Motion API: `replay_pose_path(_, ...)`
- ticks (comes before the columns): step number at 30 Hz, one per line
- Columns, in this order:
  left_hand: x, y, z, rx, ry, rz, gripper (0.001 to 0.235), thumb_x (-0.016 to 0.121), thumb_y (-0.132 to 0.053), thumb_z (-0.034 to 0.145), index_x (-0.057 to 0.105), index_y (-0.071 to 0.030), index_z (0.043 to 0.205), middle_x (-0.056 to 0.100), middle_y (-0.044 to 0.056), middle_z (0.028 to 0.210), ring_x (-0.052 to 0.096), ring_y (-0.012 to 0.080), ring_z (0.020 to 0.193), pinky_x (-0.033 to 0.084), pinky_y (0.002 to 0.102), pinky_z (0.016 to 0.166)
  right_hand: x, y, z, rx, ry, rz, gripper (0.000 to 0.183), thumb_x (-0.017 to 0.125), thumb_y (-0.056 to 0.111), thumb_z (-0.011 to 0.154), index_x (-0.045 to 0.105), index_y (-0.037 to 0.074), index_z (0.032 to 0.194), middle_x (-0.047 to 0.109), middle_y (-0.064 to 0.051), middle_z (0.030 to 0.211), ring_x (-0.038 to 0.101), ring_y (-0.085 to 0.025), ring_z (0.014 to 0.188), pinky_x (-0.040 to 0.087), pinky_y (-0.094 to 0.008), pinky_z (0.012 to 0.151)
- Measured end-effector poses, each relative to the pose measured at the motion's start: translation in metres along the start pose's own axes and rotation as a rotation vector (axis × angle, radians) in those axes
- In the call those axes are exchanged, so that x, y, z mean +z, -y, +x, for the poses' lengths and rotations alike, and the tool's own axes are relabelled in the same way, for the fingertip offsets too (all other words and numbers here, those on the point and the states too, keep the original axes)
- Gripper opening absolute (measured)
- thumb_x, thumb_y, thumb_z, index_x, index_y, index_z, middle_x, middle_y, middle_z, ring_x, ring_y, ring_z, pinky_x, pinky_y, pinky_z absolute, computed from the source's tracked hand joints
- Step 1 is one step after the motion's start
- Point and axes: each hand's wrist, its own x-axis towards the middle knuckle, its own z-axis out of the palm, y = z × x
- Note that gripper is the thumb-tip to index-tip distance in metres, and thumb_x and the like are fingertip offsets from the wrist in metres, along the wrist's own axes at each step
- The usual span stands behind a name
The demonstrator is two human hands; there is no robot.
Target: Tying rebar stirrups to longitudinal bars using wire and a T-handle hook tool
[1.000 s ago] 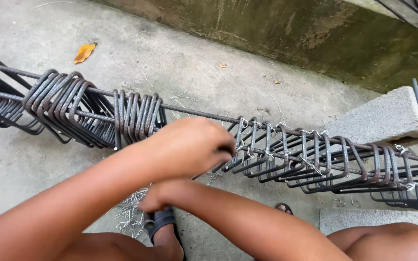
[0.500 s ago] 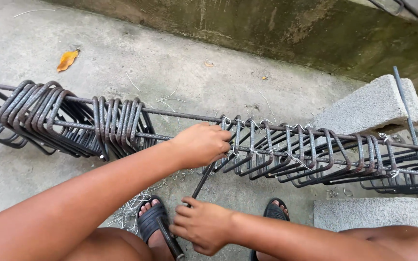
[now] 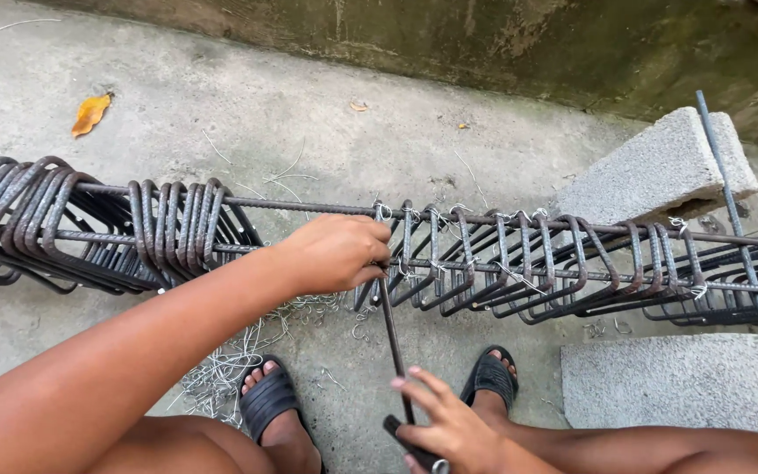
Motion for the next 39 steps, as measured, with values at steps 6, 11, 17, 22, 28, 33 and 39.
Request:
replay_pose_path(6,-0.016,-0.006,0.008,-0.072,0.150,0.009,0.022,0.069,-0.033,0.093,0.077,-0.013,0.095,0.067,-0.002,0.087,0.068,0.0194,0.086,0.057,0.038,0.081,-0.016,0.014,-0.043,0.504,-0.189,0.452,0.060,0.070,-0.001,0.075,0.058,-0.003,0.134,0.079,-0.020,0.119,0.079,-0.029,0.110,0.060,-0.042,0.099)
replay_pose_path(11,-0.013,-0.006,0.006,-0.084,0.085,-0.040,0.022,0.072,-0.033,0.090,0.079,-0.013,0.096,0.067,-0.001,0.086,0.068,0.0219,0.079,0.057,0.039,0.077,-0.028,-0.015,-0.078,0.760,-0.564,0.498,0.036,0.070,0.001,0.078,0.066,0.000,0.114,0.086,-0.015,0.096,0.084,-0.024,0.086,0.067,-0.036,0.081)
replay_pose_path(17,-0.010,-0.006,0.008,-0.064,0.056,-0.014,0.020,0.073,-0.032,0.088,0.078,-0.013,0.092,0.066,-0.002,0.086,0.068,0.0243,0.085,0.056,0.041,0.080,-0.090,-0.059,-0.043,1.164,-0.678,0.317,0.019,0.068,0.006,0.087,0.074,-0.003,0.103,0.077,-0.014,0.092,0.061,-0.019,0.071,0.049,-0.030,0.066)
replay_pose_path(22,-0.013,-0.005,0.010,-0.072,0.129,0.008,0.025,0.070,-0.033,0.089,0.076,-0.012,0.102,0.072,0.004,0.101,0.069,0.0299,0.103,0.058,0.048,0.090,-0.079,-0.106,-0.027,1.259,-0.929,0.515,0.020,0.073,0.008,0.081,0.074,0.000,0.099,0.075,-0.022,0.089,0.071,-0.026,0.075,0.063,-0.041,0.067)
replay_pose_path(28,-0.025,0.010,0.002,-0.177,0.214,-0.054,0.042,0.074,-0.035,0.089,0.069,-0.012,0.123,0.067,0.006,0.119,0.062,0.0274,0.119,0.051,0.047,0.102,-0.080,-0.097,-0.017,1.295,-0.909,0.580,0.019,0.071,0.008,0.081,0.071,-0.003,0.096,0.073,-0.025,0.087,0.071,-0.029,0.074,0.062,-0.045,0.064)
replay_pose_path(33,-0.031,0.012,-0.004,-0.222,0.183,-0.072,0.050,0.074,-0.052,0.086,0.070,-0.018,0.122,0.066,0.003,0.127,0.059,0.0278,0.123,0.046,0.056,0.105,-0.080,-0.070,-0.007,1.356,-0.934,0.621,0.025,0.072,0.010,0.085,0.070,-0.007,0.103,0.071,-0.029,0.093,0.071,-0.035,0.081,0.061,-0.050,0.070)
replay_pose_path(39,-0.025,0.003,-0.004,-0.105,0.143,-0.024,0.047,0.069,-0.048,0.091,0.068,-0.012,0.122,0.067,0.009,0.128,0.061,0.0313,0.122,0.049,0.054,0.099,-0.066,-0.068,-0.016,1.403,-0.978,0.717,0.024,0.076,0.014,0.087,0.069,-0.005,0.101,0.070,-0.022,0.088,0.073,-0.035,0.074,0.062,-0.052,0.066)
